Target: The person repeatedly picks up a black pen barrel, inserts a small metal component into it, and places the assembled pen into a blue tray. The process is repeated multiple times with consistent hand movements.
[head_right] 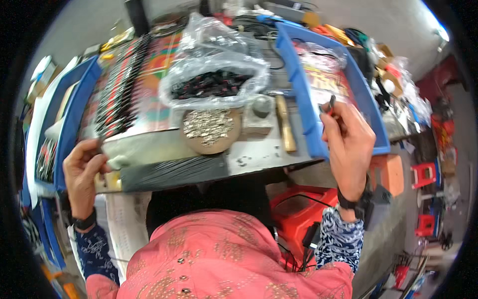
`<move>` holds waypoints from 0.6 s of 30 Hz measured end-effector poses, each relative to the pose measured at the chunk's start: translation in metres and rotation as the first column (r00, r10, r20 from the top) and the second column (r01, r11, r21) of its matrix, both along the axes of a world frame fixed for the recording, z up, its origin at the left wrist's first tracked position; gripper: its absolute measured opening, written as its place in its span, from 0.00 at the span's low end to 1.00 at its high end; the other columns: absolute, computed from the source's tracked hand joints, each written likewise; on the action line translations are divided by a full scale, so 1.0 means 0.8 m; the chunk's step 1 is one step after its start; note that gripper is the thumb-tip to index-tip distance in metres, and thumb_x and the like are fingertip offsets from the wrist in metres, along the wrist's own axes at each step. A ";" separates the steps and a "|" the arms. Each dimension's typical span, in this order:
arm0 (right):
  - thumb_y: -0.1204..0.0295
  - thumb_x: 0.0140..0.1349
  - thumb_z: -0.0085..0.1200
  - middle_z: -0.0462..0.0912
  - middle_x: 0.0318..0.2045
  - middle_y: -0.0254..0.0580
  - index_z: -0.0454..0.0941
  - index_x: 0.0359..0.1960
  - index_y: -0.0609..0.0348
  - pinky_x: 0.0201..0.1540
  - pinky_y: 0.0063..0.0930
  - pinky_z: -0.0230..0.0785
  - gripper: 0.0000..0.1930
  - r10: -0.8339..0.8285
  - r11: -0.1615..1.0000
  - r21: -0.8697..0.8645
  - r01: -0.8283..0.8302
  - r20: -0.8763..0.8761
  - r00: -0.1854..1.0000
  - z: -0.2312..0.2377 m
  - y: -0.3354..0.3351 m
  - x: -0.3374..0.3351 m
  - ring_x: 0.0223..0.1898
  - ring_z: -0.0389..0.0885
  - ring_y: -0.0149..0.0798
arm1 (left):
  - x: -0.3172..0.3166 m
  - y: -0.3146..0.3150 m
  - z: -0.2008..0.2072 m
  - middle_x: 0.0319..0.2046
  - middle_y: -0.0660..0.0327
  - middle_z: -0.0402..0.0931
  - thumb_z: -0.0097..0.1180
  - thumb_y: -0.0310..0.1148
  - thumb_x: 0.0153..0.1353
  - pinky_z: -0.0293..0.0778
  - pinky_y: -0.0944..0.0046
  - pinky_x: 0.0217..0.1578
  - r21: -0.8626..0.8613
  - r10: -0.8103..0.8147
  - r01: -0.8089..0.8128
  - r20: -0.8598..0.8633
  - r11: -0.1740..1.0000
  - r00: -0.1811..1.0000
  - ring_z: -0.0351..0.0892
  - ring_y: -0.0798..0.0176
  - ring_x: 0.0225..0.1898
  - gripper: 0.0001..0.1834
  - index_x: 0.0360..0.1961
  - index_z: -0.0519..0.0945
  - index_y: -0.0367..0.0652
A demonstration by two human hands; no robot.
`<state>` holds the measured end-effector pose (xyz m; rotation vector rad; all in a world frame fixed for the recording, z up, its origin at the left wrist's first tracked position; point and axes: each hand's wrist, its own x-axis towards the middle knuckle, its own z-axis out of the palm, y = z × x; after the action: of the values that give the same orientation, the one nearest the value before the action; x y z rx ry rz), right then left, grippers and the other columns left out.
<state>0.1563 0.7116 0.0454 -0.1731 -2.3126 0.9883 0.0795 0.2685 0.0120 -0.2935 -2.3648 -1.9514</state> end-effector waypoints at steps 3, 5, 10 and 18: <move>0.83 0.60 0.58 0.74 0.25 0.32 0.76 0.34 0.67 0.24 0.18 0.62 0.03 0.138 0.981 -0.153 -0.120 0.114 0.984 0.008 -0.061 0.009 0.22 0.72 0.21 | 0.019 0.038 0.004 0.29 0.57 0.81 0.56 0.18 0.59 0.74 0.73 0.27 0.056 -0.034 0.031 0.063 0.998 0.997 0.81 0.68 0.25 0.11 0.44 0.79 0.30; 0.85 0.58 0.60 0.76 0.27 0.32 0.75 0.33 0.67 0.24 0.17 0.64 0.06 0.317 0.934 -0.212 -0.289 0.113 0.942 0.002 -0.093 0.001 0.23 0.73 0.23 | 0.027 0.054 0.007 0.30 0.55 0.83 0.55 0.18 0.60 0.77 0.72 0.29 0.108 -0.077 0.066 0.102 0.992 0.992 0.82 0.67 0.27 0.11 0.45 0.80 0.31; 0.84 0.59 0.62 0.79 0.30 0.35 0.76 0.35 0.67 0.26 0.17 0.73 0.07 0.591 0.721 -0.547 -0.424 0.167 0.789 -0.028 -0.152 -0.008 0.25 0.79 0.24 | 0.038 0.072 0.003 0.33 0.57 0.84 0.59 0.20 0.63 0.78 0.73 0.31 0.361 -0.288 0.191 0.235 0.913 0.928 0.83 0.71 0.30 0.10 0.46 0.80 0.31; 0.85 0.60 0.60 0.80 0.28 0.32 0.72 0.56 0.66 0.29 0.16 0.72 0.21 0.782 0.467 -0.738 -0.488 0.086 0.617 -0.062 -0.210 -0.015 0.26 0.78 0.21 | 0.051 0.084 -0.021 0.31 0.54 0.84 0.60 0.23 0.63 0.75 0.75 0.24 0.418 -0.362 0.213 0.317 0.883 0.877 0.83 0.68 0.28 0.07 0.42 0.79 0.32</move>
<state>0.1444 0.5436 -0.0046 0.3189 -2.2967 2.3991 0.1201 0.3357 -0.0046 -0.2755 -2.1738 -2.7843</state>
